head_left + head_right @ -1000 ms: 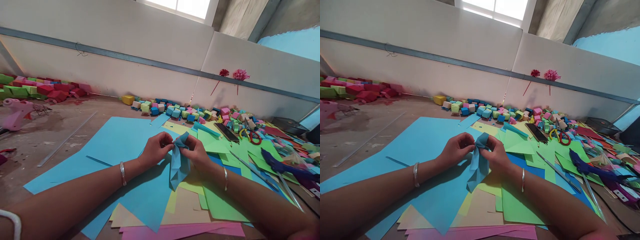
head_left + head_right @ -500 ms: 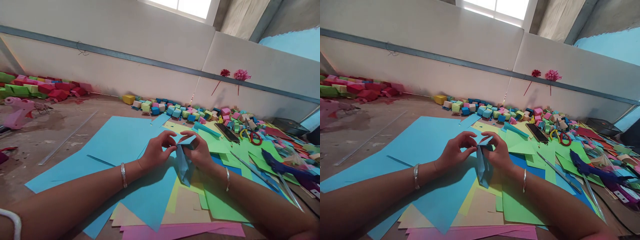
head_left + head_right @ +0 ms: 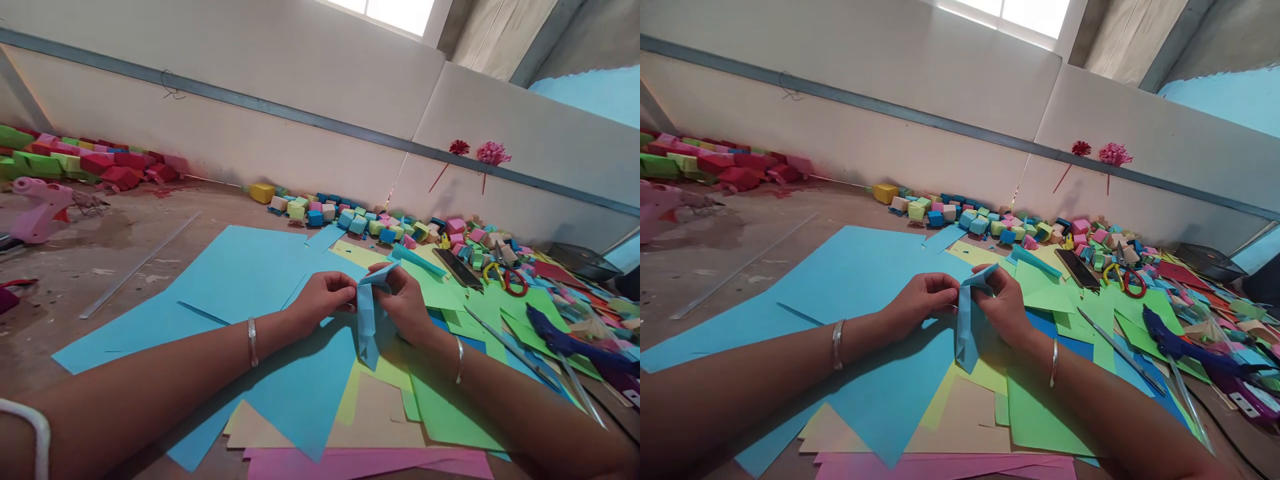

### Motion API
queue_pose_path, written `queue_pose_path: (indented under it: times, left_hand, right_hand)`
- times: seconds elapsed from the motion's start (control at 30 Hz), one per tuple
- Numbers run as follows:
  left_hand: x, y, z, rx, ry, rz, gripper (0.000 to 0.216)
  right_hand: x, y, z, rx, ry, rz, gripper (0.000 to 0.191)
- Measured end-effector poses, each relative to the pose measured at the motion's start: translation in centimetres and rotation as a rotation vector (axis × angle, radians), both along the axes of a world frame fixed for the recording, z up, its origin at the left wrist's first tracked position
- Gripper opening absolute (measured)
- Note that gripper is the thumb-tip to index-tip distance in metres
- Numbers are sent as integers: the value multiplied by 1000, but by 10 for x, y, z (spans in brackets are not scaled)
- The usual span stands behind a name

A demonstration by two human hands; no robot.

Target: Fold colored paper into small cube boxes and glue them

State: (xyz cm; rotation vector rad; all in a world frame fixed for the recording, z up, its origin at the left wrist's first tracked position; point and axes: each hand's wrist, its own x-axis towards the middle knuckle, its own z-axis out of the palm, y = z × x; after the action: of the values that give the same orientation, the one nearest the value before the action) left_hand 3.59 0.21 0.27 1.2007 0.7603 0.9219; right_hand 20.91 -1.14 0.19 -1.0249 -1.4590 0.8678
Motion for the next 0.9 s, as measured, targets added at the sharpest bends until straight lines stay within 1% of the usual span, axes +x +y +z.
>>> queue_pose_path:
  times: [0.07, 0.2, 0.27, 0.3, 0.33, 0.37, 0.43, 0.47, 0.5, 0.6, 0.7, 0.8, 0.9]
  left_hand:
    - [0, 1, -2, -42, -32, -26, 24]
    - [1, 2, -5, -64, -43, -34, 32]
    - [1, 3, -5, -78, -33, -36, 33]
    - [1, 3, -5, -87, -29, -31, 33]
    - [1, 3, -5, -93, -26, -21, 33]
    - [1, 4, -5, -97, -23, -12, 33]
    - [1, 4, -5, -90, -24, -1, 32]
    - [1, 4, -5, -84, -23, -4, 32]
    - [1, 4, -5, -80, -21, -15, 31]
    - [1, 3, -3, -76, -18, -49, 30]
    - [0, 3, -2, -60, -16, -52, 27]
    - [0, 3, -1, -57, -23, -65, 27]
    - [0, 3, 1, -109, -75, -123, 32]
  right_hand:
    - [0, 2, -4, 59, -56, -25, 44]
    - [3, 6, -9, 174, -224, -143, 77]
    - [6, 6, -8, 267, -328, -181, 85]
    - [7, 6, -6, 341, -391, -201, 83]
    - [9, 6, -5, 426, -461, -222, 78]
    - [10, 6, -3, 516, -534, -240, 69]
    - [11, 6, 1, 669, -663, -266, 40]
    - [12, 6, 2, 722, -711, -275, 28]
    - [12, 6, 4, 757, -747, -282, 20]
    - [12, 5, 7, 828, -794, -292, 14]
    - [11, 3, 9, 880, -779, -269, 10]
    - [9, 0, 10, 874, -745, -239, 8]
    - [8, 0, 8, 850, -746, -218, 9]
